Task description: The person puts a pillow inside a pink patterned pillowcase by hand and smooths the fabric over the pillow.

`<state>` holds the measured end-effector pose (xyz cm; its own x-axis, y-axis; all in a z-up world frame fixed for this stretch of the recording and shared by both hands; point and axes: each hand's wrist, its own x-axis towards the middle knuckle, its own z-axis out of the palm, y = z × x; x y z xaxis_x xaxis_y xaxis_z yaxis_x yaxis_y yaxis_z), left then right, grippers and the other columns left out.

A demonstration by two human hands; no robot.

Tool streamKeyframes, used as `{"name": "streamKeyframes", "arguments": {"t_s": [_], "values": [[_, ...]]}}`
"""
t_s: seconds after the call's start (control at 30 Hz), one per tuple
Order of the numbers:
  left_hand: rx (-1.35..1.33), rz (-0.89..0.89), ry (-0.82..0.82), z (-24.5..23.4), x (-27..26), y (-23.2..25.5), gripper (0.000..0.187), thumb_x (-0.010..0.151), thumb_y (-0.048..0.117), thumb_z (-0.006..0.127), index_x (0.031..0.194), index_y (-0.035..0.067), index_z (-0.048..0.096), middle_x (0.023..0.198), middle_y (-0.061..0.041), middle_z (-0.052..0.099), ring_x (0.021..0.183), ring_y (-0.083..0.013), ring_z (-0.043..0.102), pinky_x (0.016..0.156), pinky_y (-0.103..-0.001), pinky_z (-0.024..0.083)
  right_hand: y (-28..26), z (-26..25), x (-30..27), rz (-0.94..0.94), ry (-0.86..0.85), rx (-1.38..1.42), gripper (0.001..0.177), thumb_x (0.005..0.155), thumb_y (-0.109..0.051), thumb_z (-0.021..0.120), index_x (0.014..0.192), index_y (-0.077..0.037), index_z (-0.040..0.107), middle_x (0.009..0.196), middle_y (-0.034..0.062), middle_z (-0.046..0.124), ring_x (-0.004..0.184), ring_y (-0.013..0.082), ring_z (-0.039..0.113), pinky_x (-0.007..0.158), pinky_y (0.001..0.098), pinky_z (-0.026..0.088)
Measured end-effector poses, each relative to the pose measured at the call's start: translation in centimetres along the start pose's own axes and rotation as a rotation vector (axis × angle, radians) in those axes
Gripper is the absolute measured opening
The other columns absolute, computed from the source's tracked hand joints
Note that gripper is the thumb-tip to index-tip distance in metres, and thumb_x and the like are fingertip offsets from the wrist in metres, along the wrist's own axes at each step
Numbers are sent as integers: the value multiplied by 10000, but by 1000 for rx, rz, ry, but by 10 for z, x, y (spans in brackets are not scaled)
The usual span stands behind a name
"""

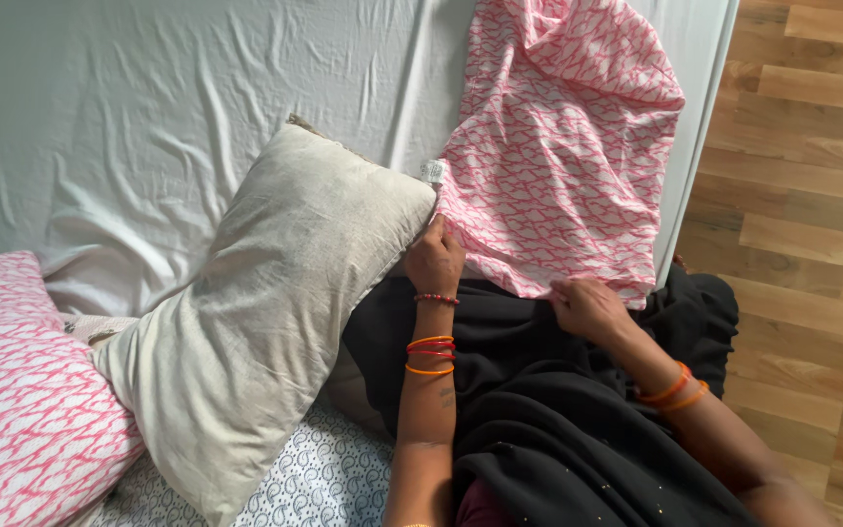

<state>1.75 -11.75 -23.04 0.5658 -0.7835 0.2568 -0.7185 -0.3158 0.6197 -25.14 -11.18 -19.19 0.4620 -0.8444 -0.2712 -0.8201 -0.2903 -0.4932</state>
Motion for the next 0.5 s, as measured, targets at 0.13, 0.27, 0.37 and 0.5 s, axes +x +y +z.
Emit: {"name": "streamKeyframes", "arguments": {"t_s": [0.13,0.27,0.37,0.5], "values": [[-4,51,78,-19,2,2,231,891,166,700,1099,105,780,1003,-134,761,896,-310,752,809,-410,609,17,35,22,-9,-50,-120,421,826,-220,633,1213,-55,644,1008,173,745,1013,363,692,866,466,555],[204,188,64,-97,9,26,499,834,261,775,1295,95,686,1272,-182,670,1170,-378,632,984,-524,490,48,66,35,-164,100,-62,308,858,-173,598,1127,-35,655,1074,216,717,1011,396,694,856,488,559],[537,243,15,-162,22,25,918,607,411,870,1407,110,537,1450,-206,526,1352,-416,459,1070,-659,292,47,63,39,-111,62,-89,285,918,-205,583,1149,-48,646,1087,214,714,1024,394,699,862,497,560],[650,177,-79,-193,30,-10,1030,532,468,892,1425,96,537,1329,-181,606,1216,-385,575,1027,-638,415,25,38,44,31,-8,-166,292,886,-228,611,1135,-78,643,1141,169,709,1035,383,693,847,508,544]]}}
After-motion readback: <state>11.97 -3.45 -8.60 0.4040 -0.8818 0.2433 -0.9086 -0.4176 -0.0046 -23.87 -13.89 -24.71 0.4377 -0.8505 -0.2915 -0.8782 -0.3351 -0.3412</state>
